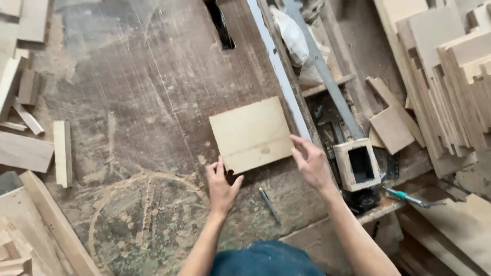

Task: Cutting rectangular wood boards to size using a table saw with a guide fence.

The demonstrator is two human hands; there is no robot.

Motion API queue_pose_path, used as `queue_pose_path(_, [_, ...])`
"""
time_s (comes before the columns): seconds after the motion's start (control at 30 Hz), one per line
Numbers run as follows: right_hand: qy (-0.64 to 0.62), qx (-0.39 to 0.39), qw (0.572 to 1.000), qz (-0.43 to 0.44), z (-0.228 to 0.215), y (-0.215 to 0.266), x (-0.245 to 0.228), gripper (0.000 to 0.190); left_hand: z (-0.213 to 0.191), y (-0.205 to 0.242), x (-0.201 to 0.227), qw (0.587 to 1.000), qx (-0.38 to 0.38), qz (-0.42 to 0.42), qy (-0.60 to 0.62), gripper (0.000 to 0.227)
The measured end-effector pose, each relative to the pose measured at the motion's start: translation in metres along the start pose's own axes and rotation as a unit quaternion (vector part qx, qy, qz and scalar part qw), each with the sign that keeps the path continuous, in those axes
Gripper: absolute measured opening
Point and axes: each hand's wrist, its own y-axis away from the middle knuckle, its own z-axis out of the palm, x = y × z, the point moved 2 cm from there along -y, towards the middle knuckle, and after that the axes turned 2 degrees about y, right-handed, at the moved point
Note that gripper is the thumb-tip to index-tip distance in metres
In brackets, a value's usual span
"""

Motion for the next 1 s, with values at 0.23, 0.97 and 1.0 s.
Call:
queue_pose_path(0.23, [0.164, -0.031, 0.968, -0.186, 0.033, 0.047, 0.042, 0.044, 0.033, -0.025, -0.011, 0.997, 0.020, 0.068, -0.007, 0.078])
queue_pose_path(0.97, [0.560, -0.001, 0.760, -0.330, 0.037, -0.089, 0.036, 0.068, 0.023, -0.089, -0.026, 0.997, -0.008, 0.072, -0.011, 0.077])
queue_pose_path(1.0, [0.566, 0.002, 0.758, -0.325, 0.036, -0.090, 0.036, 0.068, 0.027, -0.090, -0.032, 0.997, -0.009, 0.070, -0.009, 0.078])
